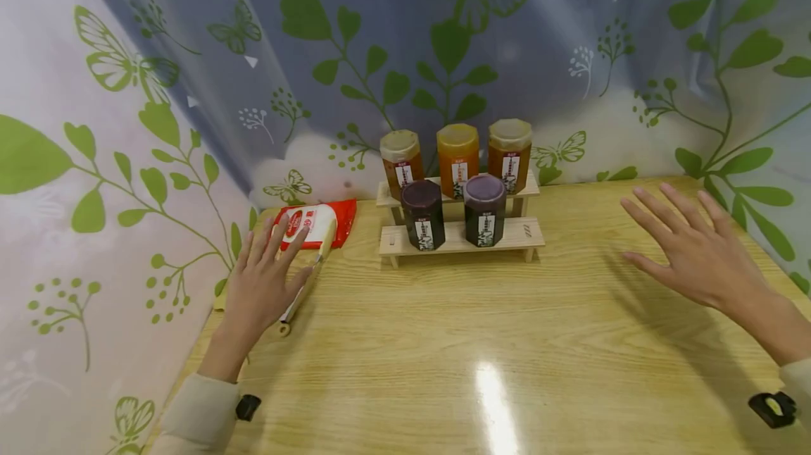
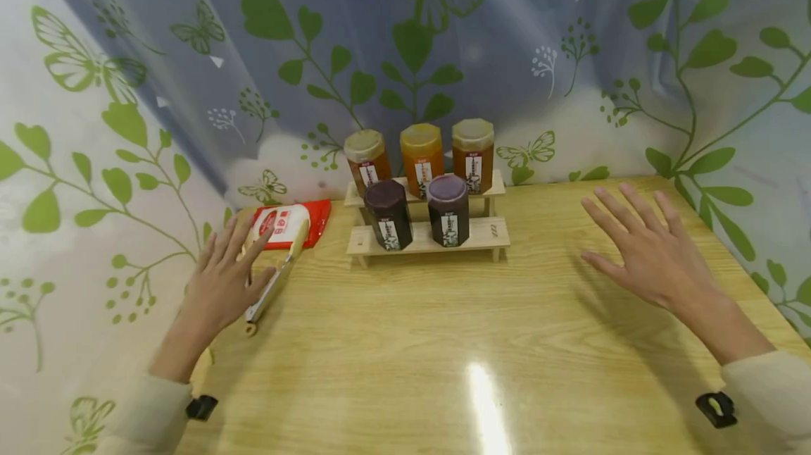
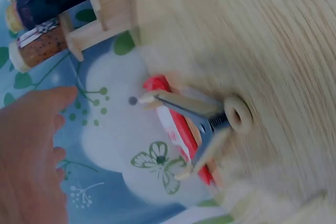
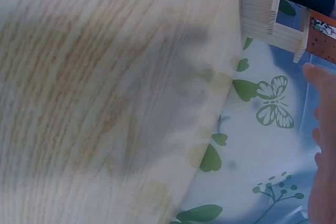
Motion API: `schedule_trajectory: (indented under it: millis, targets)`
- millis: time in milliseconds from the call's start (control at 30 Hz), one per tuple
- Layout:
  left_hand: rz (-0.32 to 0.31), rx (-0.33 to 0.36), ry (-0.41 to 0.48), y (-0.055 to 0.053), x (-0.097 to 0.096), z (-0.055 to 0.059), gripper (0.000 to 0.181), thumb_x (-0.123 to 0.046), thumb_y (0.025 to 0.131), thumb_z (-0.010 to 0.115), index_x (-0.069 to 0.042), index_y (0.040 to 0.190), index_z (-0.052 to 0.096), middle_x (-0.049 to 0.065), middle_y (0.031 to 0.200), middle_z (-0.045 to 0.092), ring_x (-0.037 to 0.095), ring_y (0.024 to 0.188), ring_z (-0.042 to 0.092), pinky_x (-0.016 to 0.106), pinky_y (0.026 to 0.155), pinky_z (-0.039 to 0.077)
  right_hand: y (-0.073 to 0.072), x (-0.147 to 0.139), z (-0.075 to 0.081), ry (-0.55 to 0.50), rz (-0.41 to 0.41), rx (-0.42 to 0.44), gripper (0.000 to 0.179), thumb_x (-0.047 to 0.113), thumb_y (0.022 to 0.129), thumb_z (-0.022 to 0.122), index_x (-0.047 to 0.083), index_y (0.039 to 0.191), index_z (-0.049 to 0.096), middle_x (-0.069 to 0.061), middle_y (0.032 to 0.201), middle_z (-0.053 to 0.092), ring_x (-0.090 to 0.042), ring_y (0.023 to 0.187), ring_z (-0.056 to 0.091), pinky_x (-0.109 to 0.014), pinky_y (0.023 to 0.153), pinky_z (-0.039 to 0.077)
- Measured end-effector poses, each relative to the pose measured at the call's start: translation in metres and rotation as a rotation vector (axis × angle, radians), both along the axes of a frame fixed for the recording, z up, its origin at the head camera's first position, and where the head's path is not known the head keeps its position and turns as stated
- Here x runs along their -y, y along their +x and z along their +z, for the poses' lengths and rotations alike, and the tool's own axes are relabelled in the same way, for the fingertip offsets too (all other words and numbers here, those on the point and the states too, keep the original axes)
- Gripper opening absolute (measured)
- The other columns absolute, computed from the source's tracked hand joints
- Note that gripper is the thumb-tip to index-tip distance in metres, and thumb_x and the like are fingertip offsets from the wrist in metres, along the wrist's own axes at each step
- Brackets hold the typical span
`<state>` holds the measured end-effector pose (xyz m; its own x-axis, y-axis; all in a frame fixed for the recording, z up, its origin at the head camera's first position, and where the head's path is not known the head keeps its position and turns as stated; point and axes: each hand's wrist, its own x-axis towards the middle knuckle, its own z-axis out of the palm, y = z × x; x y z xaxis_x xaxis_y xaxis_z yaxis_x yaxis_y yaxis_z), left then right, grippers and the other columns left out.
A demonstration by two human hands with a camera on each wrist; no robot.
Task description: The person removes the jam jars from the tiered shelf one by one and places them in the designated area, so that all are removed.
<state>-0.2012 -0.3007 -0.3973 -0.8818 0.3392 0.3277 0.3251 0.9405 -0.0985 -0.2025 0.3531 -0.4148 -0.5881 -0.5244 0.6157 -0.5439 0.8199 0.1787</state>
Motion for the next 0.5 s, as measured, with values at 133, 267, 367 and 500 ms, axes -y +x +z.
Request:
schedule_trajectory:
  millis: [133,267,367,500]
  targets:
    - [-0.033,0.143,0.209,-0.001,-0.007,0.001,0.070,-0.043,0.107,0.056,-0.017,0.166,0.029,0.011,0.175,0.007,0.036,0.160,0.002,0.058,0.125,0.003,0.003,0.001,0.003,-0.022,-0.075,0.172,0.085,0.076,0.102,0.031,0.019,0.165,0.029,-0.004,0.173,0.019,-0.035,0.159,0.013,-0.061,0.124,0.000]
    - [-0.086,0.259,0.422,-0.005,-0.014,0.002,0.068,-0.041,0.109,0.052,-0.022,0.168,0.023,0.009,0.175,0.007,0.040,0.159,0.004,0.069,0.120,0.009,0.006,0.012,0.006,-0.156,-0.077,0.393,0.077,0.051,0.104,0.058,0.022,0.167,0.024,-0.013,0.171,0.026,-0.038,0.158,0.014,-0.063,0.122,-0.001]
    - [-0.108,0.362,0.583,-0.007,-0.019,0.002,0.065,-0.038,0.111,0.049,-0.028,0.168,0.019,0.007,0.175,0.008,0.039,0.159,0.006,0.072,0.118,0.012,0.007,0.024,0.008,-0.291,-0.012,0.530,0.078,0.031,0.103,0.065,0.022,0.167,0.023,-0.017,0.169,0.026,-0.040,0.157,0.013,-0.066,0.120,-0.004]
    - [-0.093,0.470,0.755,-0.011,-0.029,0.000,0.060,-0.039,0.113,0.043,-0.033,0.167,0.019,0.007,0.174,0.014,0.037,0.158,0.013,0.069,0.119,0.015,0.007,0.042,0.011,-0.439,0.080,0.665,0.072,0.022,0.106,0.060,0.021,0.168,0.022,-0.022,0.169,0.025,-0.046,0.156,0.013,-0.072,0.116,-0.005]
